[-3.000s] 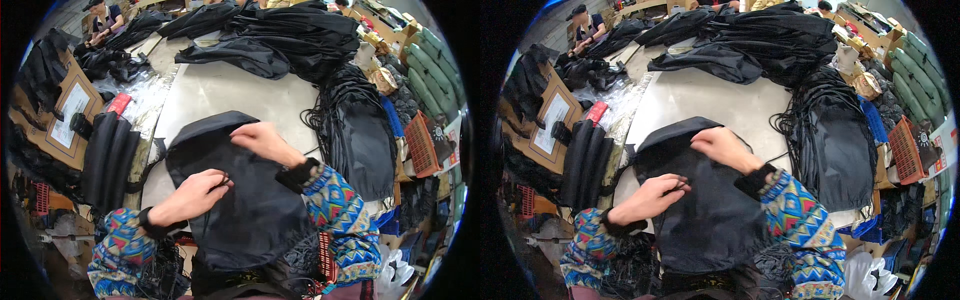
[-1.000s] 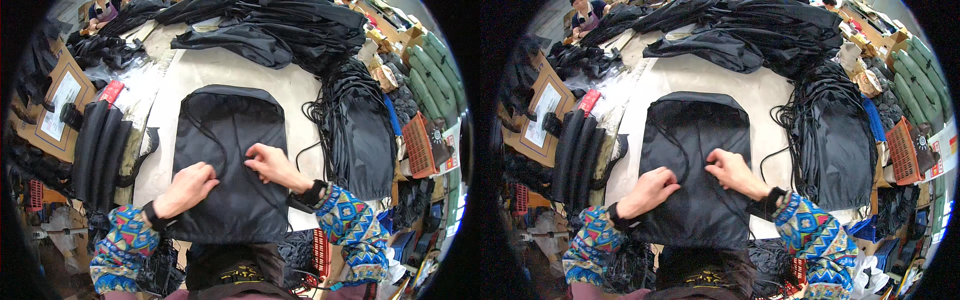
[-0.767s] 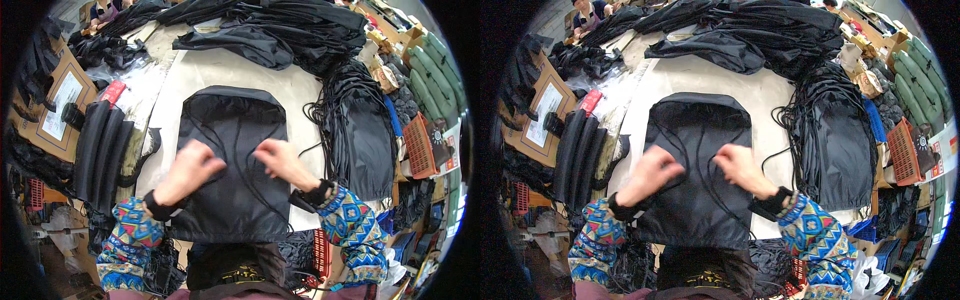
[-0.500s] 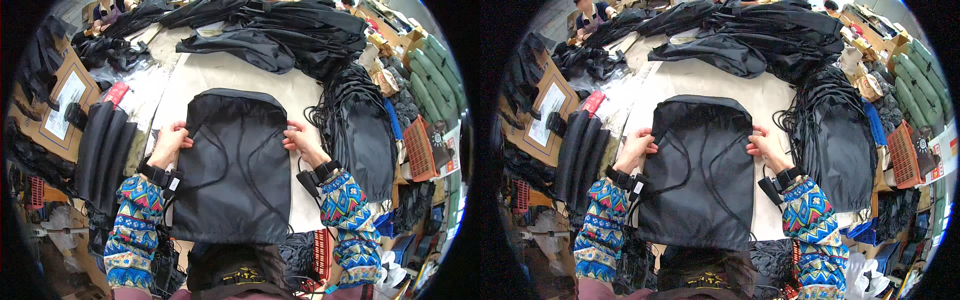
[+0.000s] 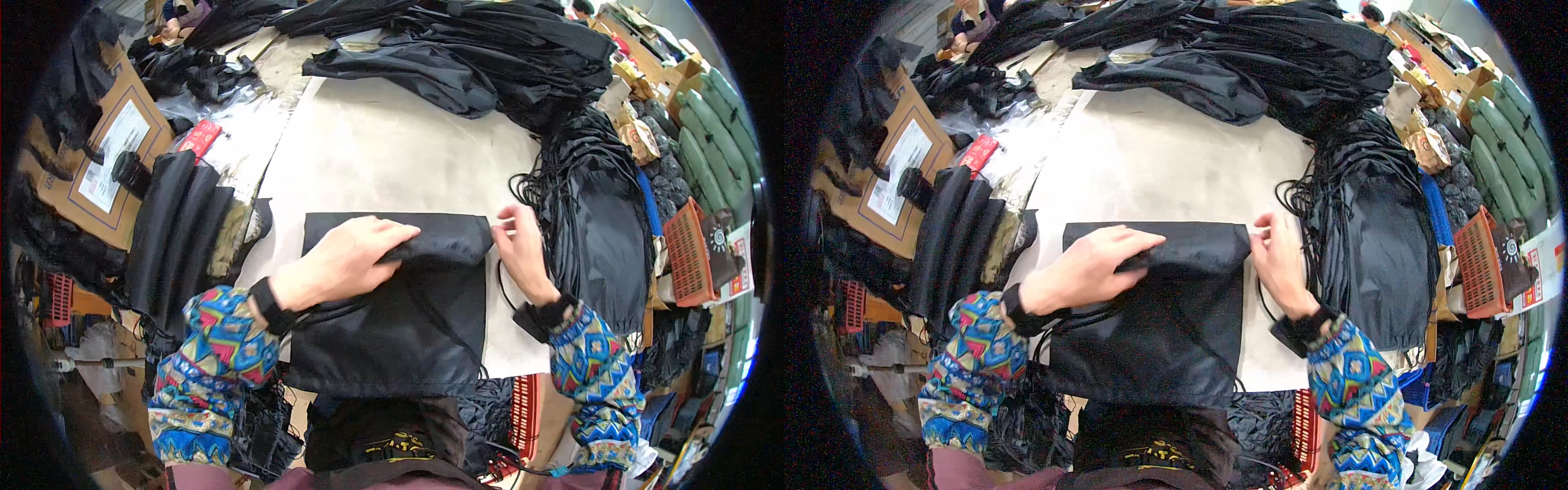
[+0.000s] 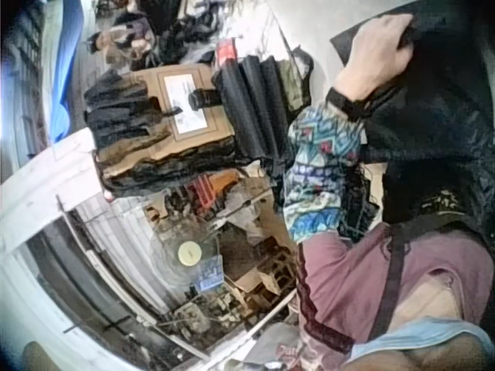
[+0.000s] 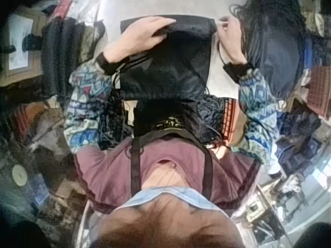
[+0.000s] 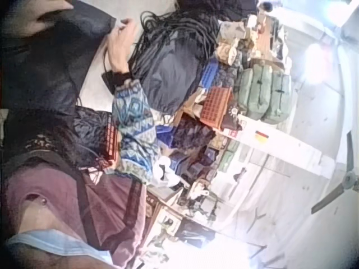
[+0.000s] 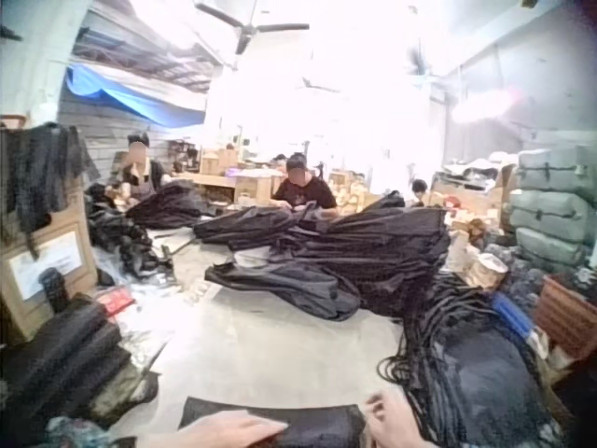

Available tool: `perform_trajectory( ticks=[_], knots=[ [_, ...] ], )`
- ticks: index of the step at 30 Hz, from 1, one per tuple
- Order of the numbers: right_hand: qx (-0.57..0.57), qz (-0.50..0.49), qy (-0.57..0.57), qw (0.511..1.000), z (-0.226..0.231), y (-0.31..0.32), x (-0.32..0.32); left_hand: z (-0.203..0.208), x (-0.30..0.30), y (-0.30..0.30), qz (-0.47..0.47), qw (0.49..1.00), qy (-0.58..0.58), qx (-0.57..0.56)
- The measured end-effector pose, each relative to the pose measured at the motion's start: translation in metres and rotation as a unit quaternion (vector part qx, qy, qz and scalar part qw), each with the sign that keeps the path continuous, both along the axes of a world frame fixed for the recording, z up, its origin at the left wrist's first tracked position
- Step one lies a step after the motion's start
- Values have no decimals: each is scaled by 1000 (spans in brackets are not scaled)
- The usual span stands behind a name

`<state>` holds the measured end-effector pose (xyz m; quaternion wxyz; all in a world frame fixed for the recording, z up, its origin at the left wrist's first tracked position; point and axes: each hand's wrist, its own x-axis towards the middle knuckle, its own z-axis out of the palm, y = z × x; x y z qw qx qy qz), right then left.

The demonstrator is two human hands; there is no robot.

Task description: Folding black drawstring bags on a work table and stacking them.

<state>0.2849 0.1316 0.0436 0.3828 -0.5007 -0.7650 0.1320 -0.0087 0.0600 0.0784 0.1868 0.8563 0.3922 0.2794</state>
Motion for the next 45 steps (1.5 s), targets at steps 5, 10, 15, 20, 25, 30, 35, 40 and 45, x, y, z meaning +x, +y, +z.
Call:
perform_trajectory(
  ticks=[5,10,15,20,25,30,35,40,45],
  knots=[
    [135,335,-315,878,30,-58,-8,16,-10,17,87,966,-142,-197],
    [97,378,-455,801,48,-75,-79,20,-3,20,-8,979,-118,-164],
    [77,357,-435,823,15,-59,-85,19,-14,10,-61,961,-125,-241],
    [110,330,-336,875,9,-68,-50,-16,-22,-23,-104,966,-99,-215],
    [-64,440,-314,839,55,-95,12,-43,-7,-40,-99,992,60,-60],
    [-93,387,-408,821,49,-141,34,-33,1,-48,-102,984,143,13],
    [3,465,-189,865,19,-134,19,-30,0,-52,-112,978,173,32],
    [-376,123,229,889,4,-109,-15,-47,-25,-37,-210,964,-8,-164],
    [-445,36,335,830,-2,-89,-24,-39,-75,-43,87,705,-456,-536]
  ],
)
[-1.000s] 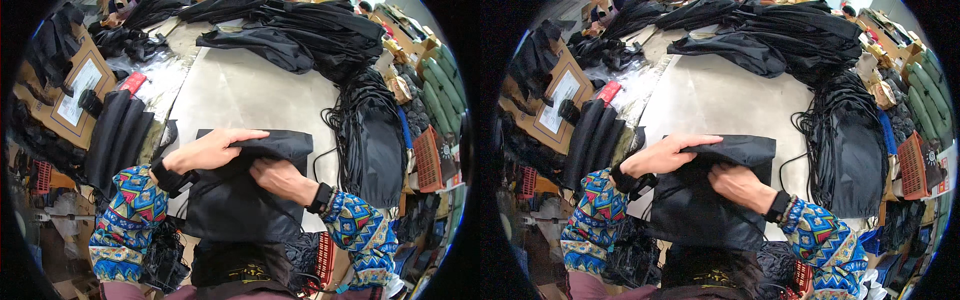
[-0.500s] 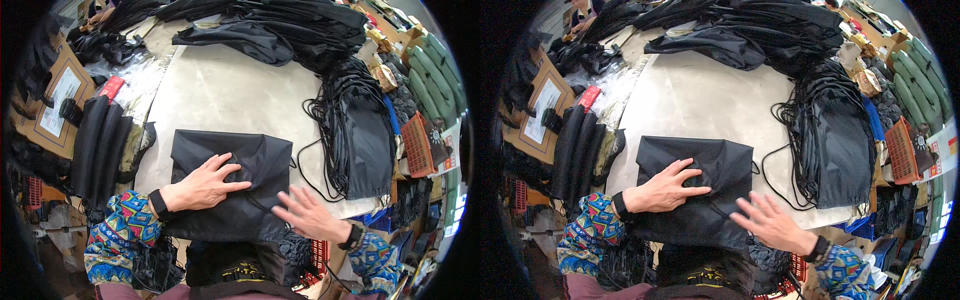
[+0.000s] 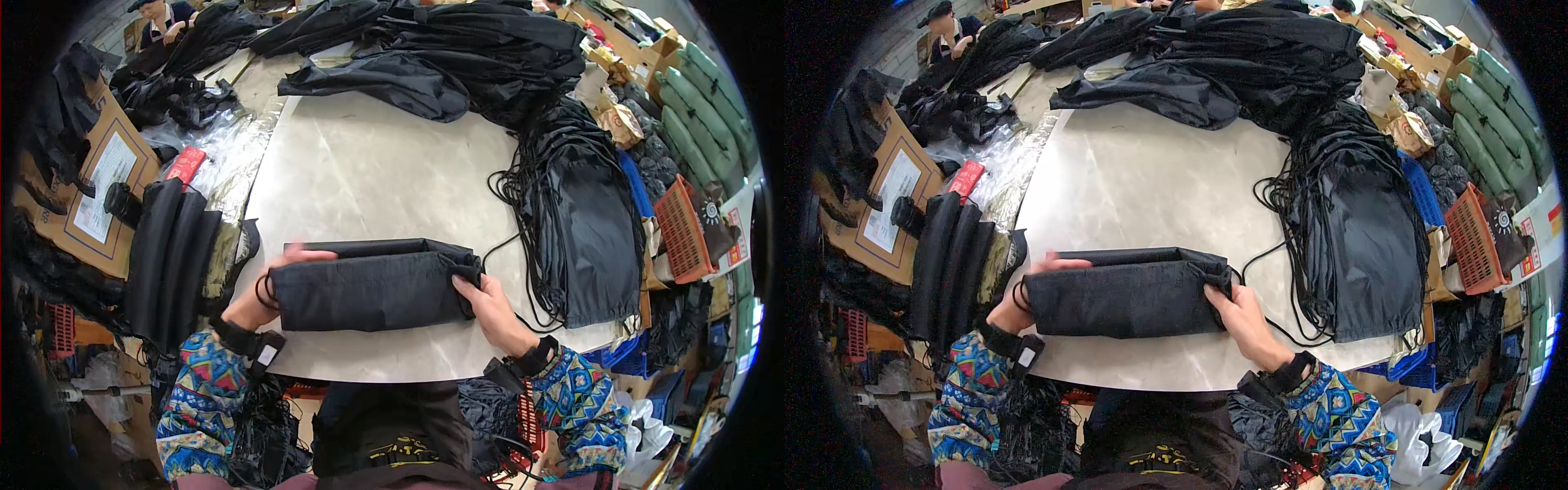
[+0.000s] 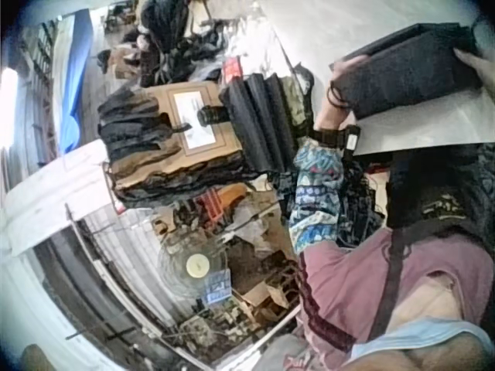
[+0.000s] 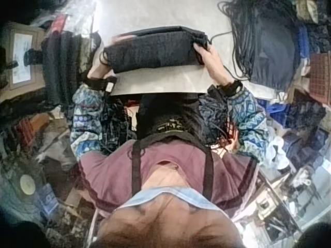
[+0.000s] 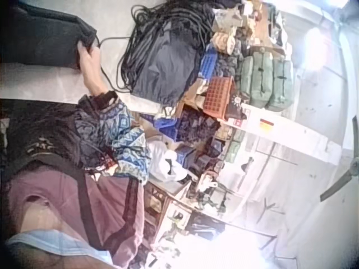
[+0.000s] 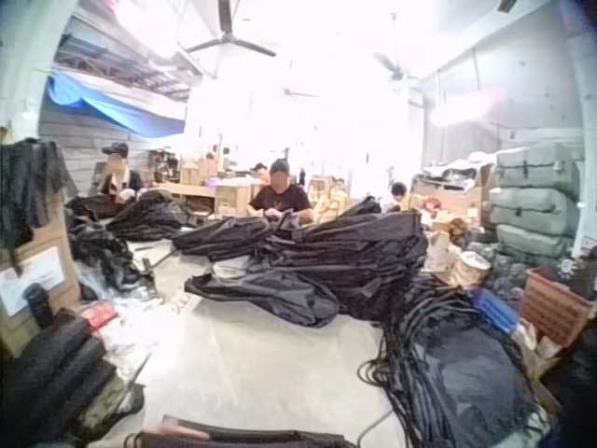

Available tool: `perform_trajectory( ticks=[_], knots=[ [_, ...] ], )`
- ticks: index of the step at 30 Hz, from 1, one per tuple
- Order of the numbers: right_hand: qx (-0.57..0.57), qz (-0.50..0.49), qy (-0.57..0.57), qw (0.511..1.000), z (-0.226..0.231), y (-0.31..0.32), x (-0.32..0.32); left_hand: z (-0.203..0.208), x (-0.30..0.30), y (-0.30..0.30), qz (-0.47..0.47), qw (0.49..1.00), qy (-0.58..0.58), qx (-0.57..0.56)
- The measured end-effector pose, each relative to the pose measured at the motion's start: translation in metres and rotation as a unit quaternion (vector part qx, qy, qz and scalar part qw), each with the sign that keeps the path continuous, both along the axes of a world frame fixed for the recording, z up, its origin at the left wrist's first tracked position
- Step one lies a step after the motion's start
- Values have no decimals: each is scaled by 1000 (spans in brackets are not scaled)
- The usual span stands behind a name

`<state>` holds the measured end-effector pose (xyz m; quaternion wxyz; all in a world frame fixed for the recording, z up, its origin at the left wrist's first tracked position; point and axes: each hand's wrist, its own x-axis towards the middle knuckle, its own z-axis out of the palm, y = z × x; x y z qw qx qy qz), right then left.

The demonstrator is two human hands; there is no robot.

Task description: Folding black drawstring bags on a work table and stacking them.

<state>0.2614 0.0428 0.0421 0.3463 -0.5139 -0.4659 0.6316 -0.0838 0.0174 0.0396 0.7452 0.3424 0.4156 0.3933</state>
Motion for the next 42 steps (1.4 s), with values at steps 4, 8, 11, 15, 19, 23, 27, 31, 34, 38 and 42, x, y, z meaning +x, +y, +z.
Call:
perform_trajectory(
  ticks=[4,8,11,15,19,23,27,31,34,38,42],
  knots=[
    [-27,-20,11,999,0,11,-2,4,-8,-26,132,980,-133,-64],
    [-13,-15,-38,999,-11,24,-5,-6,25,-41,234,956,159,76],
    [75,-16,-123,989,-30,36,-3,-27,29,-31,233,840,461,168],
    [97,8,-298,949,-25,41,-7,-28,21,-24,142,760,609,178],
    [93,33,-356,929,-15,44,-11,29,48,-19,153,539,765,316],
    [132,22,-353,926,-32,51,2,31,97,8,75,614,666,417],
    [92,41,-233,967,-8,41,-13,9,87,51,-21,649,691,317],
    [44,29,-114,992,4,35,-10,14,79,58,-94,766,582,256],
    [71,30,-139,987,11,35,6,39,47,38,-69,826,494,261],
    [162,21,-128,978,36,24,7,135,-79,-21,131,857,472,162],
    [101,116,-118,981,31,9,-8,135,-206,-60,401,879,250,62]
  ],
)
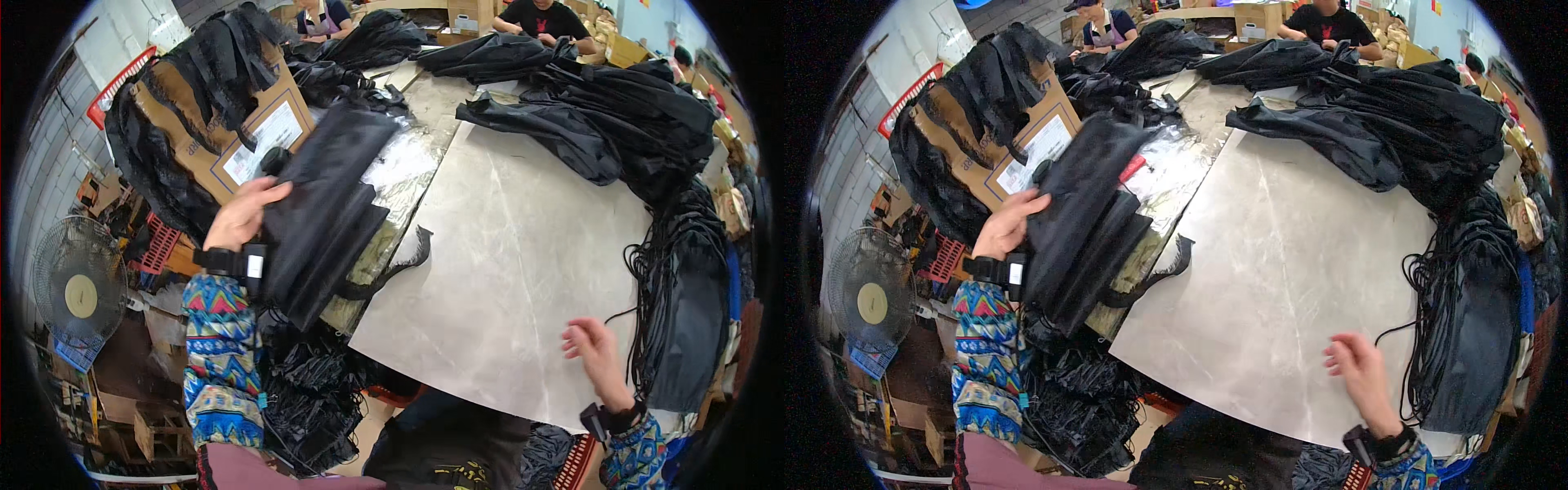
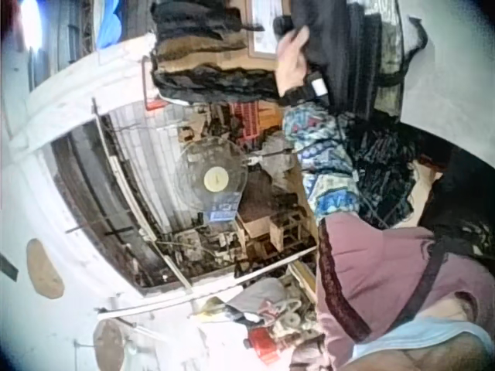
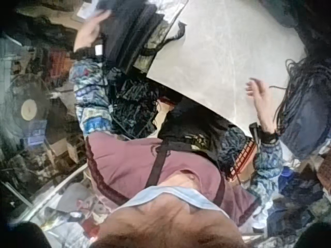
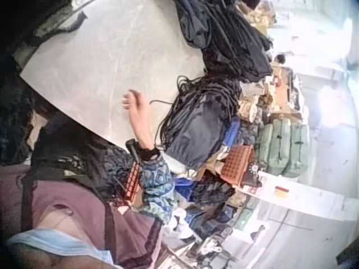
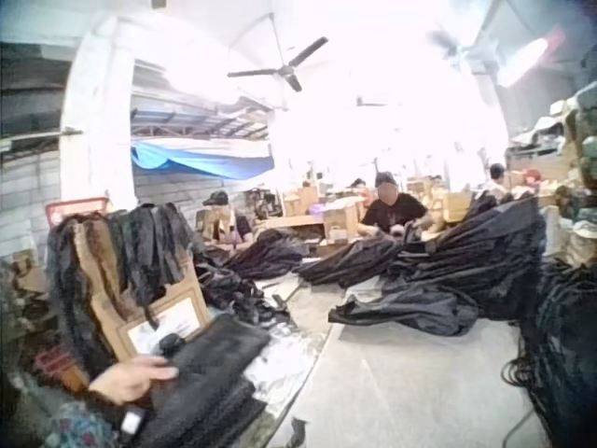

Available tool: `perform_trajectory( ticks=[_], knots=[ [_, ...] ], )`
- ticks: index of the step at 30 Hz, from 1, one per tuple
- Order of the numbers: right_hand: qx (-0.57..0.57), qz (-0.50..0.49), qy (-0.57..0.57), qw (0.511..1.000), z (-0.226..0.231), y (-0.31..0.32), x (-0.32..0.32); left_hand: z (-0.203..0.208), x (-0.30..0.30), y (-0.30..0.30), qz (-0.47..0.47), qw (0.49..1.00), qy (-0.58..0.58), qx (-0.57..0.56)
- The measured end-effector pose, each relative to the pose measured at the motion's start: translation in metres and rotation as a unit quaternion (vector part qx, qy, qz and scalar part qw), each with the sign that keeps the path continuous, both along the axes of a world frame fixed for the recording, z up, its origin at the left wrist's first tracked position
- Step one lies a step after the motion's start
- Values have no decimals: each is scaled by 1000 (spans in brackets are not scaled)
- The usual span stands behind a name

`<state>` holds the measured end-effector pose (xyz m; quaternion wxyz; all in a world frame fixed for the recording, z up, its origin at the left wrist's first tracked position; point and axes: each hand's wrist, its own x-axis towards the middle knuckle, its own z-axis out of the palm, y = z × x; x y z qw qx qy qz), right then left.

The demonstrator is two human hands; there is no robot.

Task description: Folding black drawstring bags on a work table and stacking them.

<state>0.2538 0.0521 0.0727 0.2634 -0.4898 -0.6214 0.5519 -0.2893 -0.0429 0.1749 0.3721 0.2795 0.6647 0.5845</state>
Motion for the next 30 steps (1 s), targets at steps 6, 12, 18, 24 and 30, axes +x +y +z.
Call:
perform_trajectory(
  ticks=[6,12,18,24,30],
  knots=[
    [-112,264,103,953,1,-30,-155,-53,-91,-41,-5,989,-34,-140],
    [-318,233,199,897,15,-57,-308,-59,-73,-26,46,964,132,-225],
    [-332,173,107,921,-27,-55,-380,-57,-74,-23,-113,972,17,-206],
    [-280,126,150,940,-47,-43,-411,-59,-79,-19,-106,978,52,-171],
    [-124,271,21,954,-28,-45,-374,-59,-79,-23,-82,983,44,-161]
  ],
)
